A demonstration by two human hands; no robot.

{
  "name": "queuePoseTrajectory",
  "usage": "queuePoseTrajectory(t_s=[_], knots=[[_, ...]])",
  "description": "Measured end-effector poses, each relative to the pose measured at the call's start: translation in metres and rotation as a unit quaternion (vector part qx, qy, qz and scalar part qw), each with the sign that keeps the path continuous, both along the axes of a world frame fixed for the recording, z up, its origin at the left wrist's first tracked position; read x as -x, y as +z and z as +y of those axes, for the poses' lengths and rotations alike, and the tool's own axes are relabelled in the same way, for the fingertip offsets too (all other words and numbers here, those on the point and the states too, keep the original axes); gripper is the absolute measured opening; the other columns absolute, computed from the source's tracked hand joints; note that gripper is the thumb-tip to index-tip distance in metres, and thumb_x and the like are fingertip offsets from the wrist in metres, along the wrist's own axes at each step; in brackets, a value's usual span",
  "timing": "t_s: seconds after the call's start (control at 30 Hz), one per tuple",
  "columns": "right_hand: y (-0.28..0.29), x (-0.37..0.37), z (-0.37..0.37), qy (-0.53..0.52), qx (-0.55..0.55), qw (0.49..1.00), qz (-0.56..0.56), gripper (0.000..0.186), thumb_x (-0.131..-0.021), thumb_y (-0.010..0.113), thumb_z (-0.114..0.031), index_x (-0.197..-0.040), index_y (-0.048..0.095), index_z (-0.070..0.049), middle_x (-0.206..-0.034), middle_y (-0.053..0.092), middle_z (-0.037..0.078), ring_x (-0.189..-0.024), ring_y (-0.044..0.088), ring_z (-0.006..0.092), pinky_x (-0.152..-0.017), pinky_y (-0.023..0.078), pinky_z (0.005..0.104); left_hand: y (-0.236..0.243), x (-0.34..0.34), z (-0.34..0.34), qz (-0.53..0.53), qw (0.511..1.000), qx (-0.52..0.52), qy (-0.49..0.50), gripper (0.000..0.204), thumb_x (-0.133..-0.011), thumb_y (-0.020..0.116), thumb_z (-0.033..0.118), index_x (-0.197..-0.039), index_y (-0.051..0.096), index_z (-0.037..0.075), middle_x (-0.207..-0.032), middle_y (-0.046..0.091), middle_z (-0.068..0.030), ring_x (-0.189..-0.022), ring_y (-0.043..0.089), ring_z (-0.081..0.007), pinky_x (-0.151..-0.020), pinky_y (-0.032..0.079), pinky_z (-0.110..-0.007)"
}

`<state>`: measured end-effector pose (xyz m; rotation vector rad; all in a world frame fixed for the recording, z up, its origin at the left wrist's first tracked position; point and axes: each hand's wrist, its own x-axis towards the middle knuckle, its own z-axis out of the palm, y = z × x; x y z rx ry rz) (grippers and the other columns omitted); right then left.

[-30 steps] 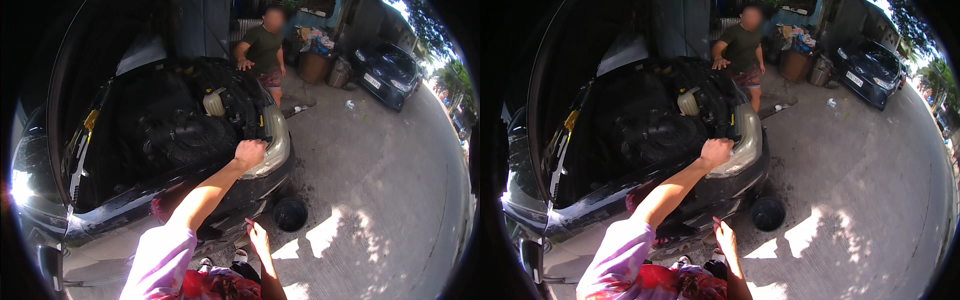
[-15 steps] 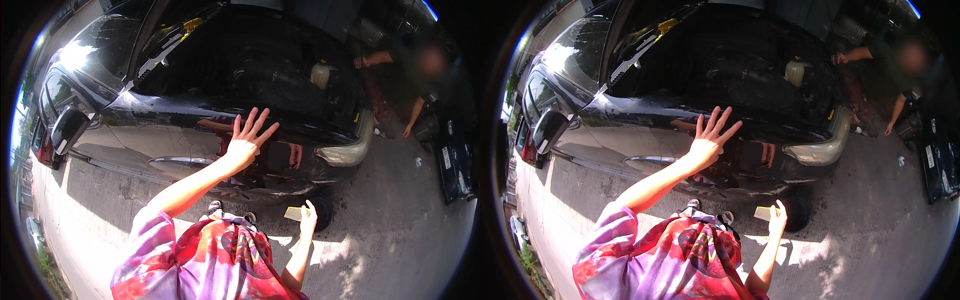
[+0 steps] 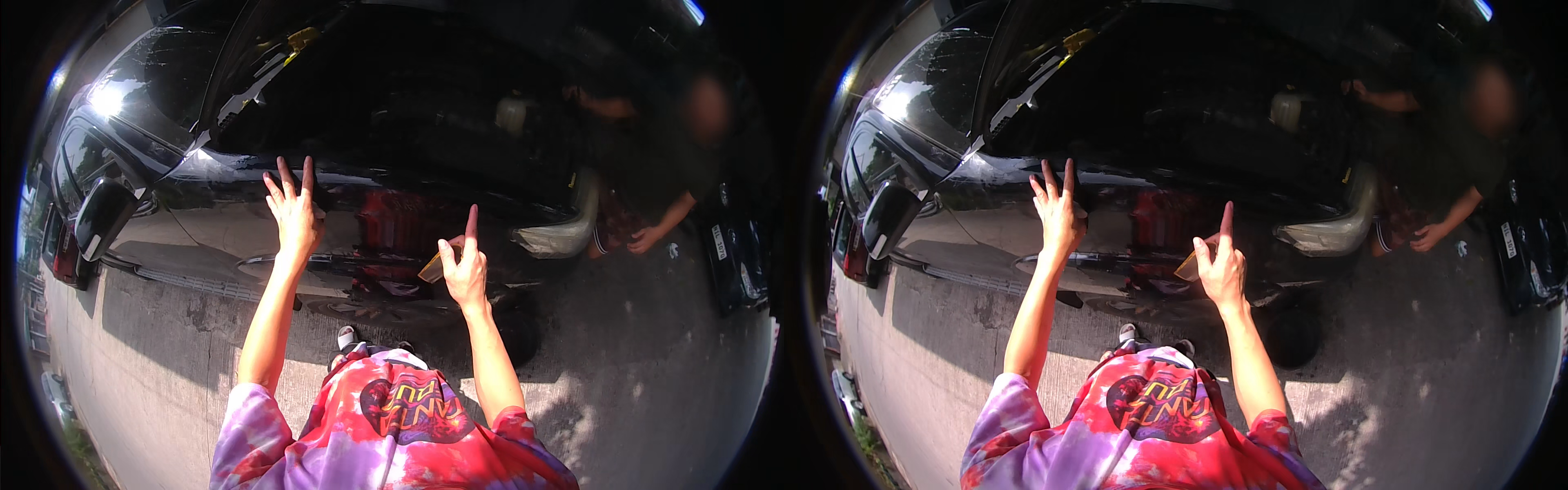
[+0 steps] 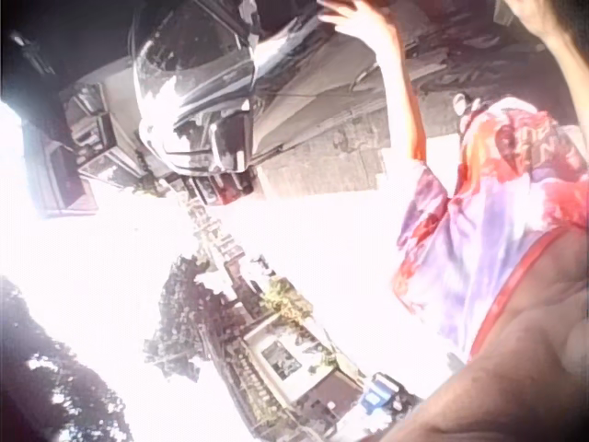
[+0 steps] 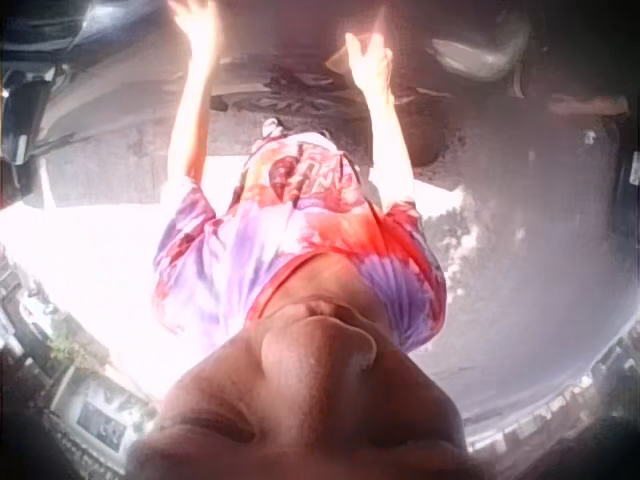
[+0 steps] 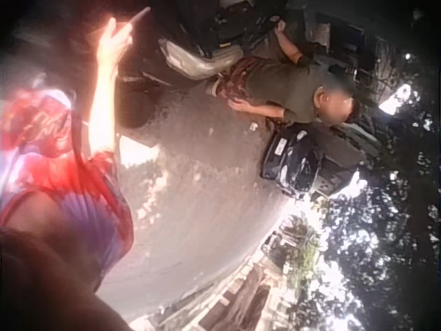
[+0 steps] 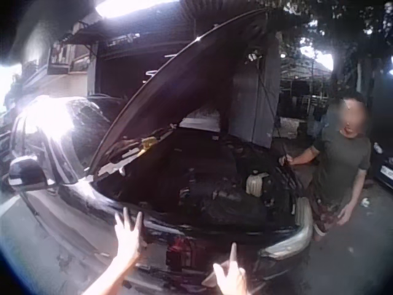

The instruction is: The person sands the black paint on the front fender of a car using a small sanding block and a cloth, frequently dipping the block into a bucket of water.

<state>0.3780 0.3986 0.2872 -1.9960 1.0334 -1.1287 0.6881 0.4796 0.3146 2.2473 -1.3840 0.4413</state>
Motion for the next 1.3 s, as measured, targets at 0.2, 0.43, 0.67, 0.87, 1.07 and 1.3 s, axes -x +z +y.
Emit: queuePoseTrajectory(t_s=[0.2,0.43,0.67,0.87,1.07,1.3], knots=[[-0.006,-0.026,0.036,0.133,-0.073,0.987,0.047,0.054,-0.093,0.071,-0.032,-0.141,0.061,-0.009,-0.099,0.074,0.023,-0.092,0.074,0.0355,-0.085,0.057,0.0426,0.012,0.048,0.008,0.083,0.985,0.019,-0.148,0.093,-0.062,0.069,-0.009,-0.148,0.054,0.025,-0.17,0.018,-0.016,-0.152,0.016,-0.052,-0.119,0.033,-0.057],[-0.047,-0.009,-0.038,0.249,-0.337,0.908,-0.028,0.03,-0.102,0.065,-0.023,-0.119,0.069,0.001,-0.108,0.077,0.011,-0.104,0.071,0.0175,-0.095,0.053,0.0311,0.038,0.039,-0.006,0.521,0.801,0.025,-0.293,0.081,-0.066,0.052,-0.015,-0.143,0.057,0.01,-0.136,0.063,-0.0114,-0.12,0.061,-0.021,-0.092,0.052,-0.029],[-0.033,0.023,-0.048,0.231,-0.375,0.896,-0.067,0.038,-0.104,0.063,-0.034,-0.126,0.068,-0.004,-0.114,0.076,0.01,-0.111,0.068,0.0154,-0.099,0.049,0.0303,0.139,0.063,-0.07,0.506,0.758,-0.002,-0.411,0.082,-0.07,0.054,-0.01,-0.149,0.052,0.012,-0.136,0.063,-0.0137,-0.12,0.062,-0.0237,-0.093,0.054,-0.033],[-0.044,0.025,-0.048,0.221,-0.345,0.902,-0.14,0.035,-0.104,0.063,-0.033,-0.12,0.073,-0.003,-0.107,0.078,0.007,-0.101,0.068,0.0118,-0.094,0.049,0.0272,0.186,0.141,-0.159,0.276,0.82,0.294,-0.405,0.038,-0.091,0.062,0.003,-0.129,0.068,0.01,-0.106,0.075,-0.0098,-0.092,0.071,-0.0147,-0.082,0.057,-0.028],[-0.065,0.029,-0.045,0.202,-0.297,0.914,-0.188,0.035,-0.104,0.062,-0.032,-0.117,0.074,-0.001,-0.104,0.078,0.009,-0.098,0.069,0.0121,-0.093,0.049,0.0268,0.216,0.152,-0.172,0.151,0.889,0.174,-0.397,0.035,-0.088,0.079,0.04,-0.099,0.077,0.007,-0.086,0.074,-0.0105,-0.077,0.075,-0.0279,-0.071,0.058,-0.039],[-0.073,0.018,-0.037,0.179,-0.336,0.896,-0.23,0.034,-0.105,0.06,-0.03,-0.119,0.07,0.0,-0.106,0.077,0.012,-0.102,0.07,0.0168,-0.096,0.051,0.0304,0.062,0.103,-0.132,-0.025,0.95,0.086,-0.298,0.037,-0.089,0.075,0.042,-0.077,0.066,0.008,-0.075,0.063,-0.0069,-0.074,0.068,-0.0321,-0.065,0.052,-0.043]])
